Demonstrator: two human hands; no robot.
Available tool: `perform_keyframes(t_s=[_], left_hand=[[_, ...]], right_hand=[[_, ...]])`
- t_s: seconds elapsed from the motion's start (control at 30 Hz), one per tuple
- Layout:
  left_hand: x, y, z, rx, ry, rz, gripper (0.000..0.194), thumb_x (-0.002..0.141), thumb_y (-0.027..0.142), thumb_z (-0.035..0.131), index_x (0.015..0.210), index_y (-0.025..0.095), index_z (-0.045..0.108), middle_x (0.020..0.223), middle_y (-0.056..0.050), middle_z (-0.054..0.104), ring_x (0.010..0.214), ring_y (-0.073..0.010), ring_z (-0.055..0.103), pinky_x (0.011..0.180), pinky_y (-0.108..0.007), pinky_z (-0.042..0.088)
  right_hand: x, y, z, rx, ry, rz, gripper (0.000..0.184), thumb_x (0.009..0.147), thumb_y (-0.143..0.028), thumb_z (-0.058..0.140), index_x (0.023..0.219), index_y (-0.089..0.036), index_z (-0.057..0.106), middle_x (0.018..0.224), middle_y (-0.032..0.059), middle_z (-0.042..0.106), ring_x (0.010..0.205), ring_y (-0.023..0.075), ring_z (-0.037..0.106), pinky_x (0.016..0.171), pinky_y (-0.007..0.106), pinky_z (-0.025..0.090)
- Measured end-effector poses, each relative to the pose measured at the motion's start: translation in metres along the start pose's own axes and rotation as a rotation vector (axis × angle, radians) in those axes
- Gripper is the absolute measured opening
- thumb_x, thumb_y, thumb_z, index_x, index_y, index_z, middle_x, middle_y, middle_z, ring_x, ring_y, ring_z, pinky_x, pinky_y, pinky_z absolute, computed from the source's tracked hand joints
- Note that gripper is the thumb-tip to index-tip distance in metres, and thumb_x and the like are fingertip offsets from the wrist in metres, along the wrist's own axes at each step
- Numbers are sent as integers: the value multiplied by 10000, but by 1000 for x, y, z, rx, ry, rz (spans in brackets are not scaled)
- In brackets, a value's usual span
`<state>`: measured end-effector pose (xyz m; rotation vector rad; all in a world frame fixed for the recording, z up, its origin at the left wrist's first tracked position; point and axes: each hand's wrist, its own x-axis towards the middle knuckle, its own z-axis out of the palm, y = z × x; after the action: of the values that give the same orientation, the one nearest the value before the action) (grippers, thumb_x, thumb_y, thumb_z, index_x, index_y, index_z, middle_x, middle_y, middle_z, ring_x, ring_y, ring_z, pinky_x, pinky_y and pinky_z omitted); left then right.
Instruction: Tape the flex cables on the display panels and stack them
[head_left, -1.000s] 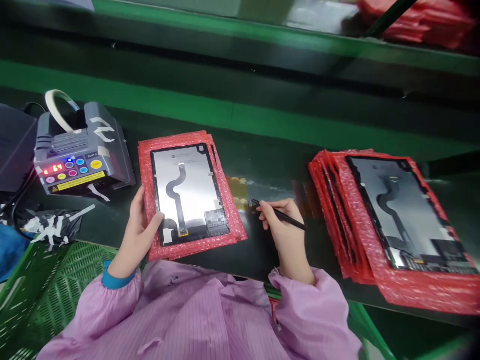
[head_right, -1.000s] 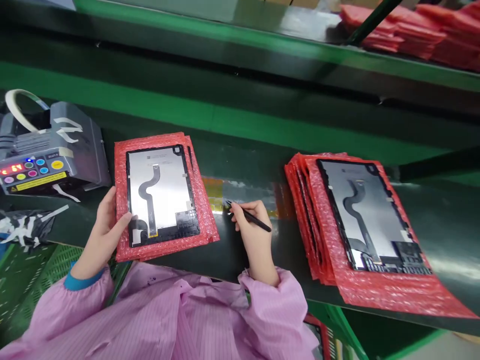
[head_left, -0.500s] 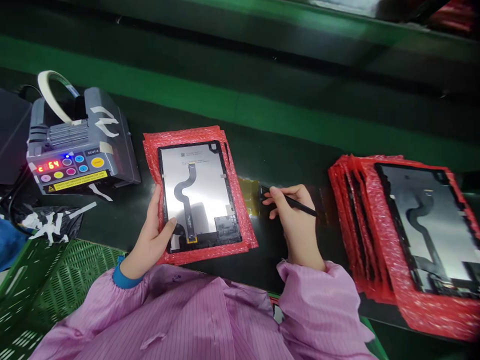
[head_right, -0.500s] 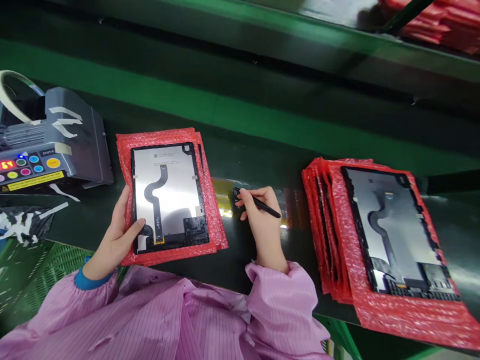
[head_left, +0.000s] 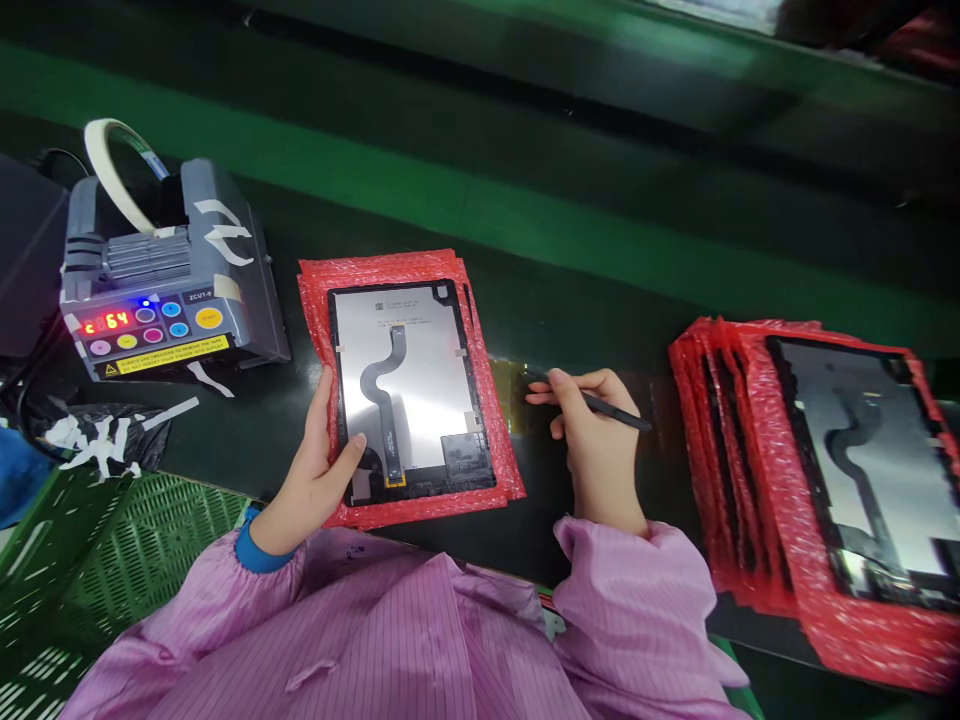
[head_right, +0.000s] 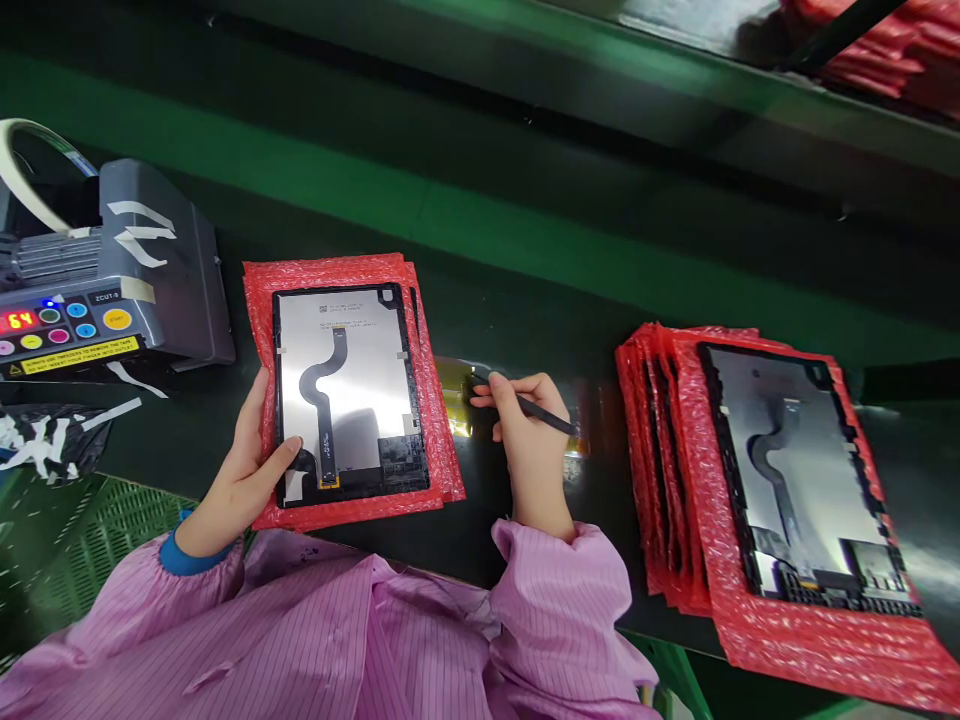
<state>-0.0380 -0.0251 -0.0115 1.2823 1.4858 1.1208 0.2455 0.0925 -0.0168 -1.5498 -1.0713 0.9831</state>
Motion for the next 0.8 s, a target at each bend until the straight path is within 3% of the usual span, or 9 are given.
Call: perform_keyframes(t_s=[0.13,0.27,0.47,0.53,0.63,0.7,0.8], left_hand=[[-1,-1,-4,-94,18,-71,776,1010,351,599,1660,380,175,1774,-2,124,1637,-257,115,1344,-485,117],[-2,-2,-12,-281,37,-120,756,1005,367,599,1647,400,200,1755,-18,217,1614,-249,233,1324,-480,230],[-3,-4,-24,-403,150,-157,622,963,374,677,1539,368,443,1705,-56,353,1545,-265,400,1297,-487,309],[1,-4,-31,-478,255,-171,511,944,395,701,1429,311,565,1609,-87,502,1462,-270,519,1263,-488,371],[9,-4,-45,-551,403,-204,374,908,484,727,1170,219,689,1301,-114,728,1202,-259,711,1111,-457,533],[15,-3,-53,-566,437,-232,397,886,539,732,1065,186,705,1137,-114,775,1032,-242,756,954,-402,606],[21,1,-60,-593,429,-255,455,851,563,760,1025,145,719,1027,-119,791,908,-216,754,804,-326,611]], right_hand=[[-1,4,-4,75,34,-8,509,682,-577,883,741,-227,517,720,42,758,598,190,740,327,182,323],[2,8,-6,13,15,-11,522,657,-592,900,760,-226,543,732,40,758,589,186,726,324,189,340],[2,3,-1,1,6,18,552,611,-624,915,720,-225,549,686,41,754,463,140,638,306,190,257],[1,3,-1,13,15,13,556,608,-630,912,708,-228,541,687,48,758,480,159,662,309,196,252],[0,3,-3,38,5,-1,550,612,-618,917,706,-234,534,680,39,755,518,194,705,322,204,290],[-2,2,-5,75,-20,-3,551,613,-609,922,703,-238,525,657,22,742,512,194,705,326,203,300],[-12,-6,-8,154,-59,-4,550,612,-573,936,684,-238,505,622,-4,721,478,166,680,315,189,282]])
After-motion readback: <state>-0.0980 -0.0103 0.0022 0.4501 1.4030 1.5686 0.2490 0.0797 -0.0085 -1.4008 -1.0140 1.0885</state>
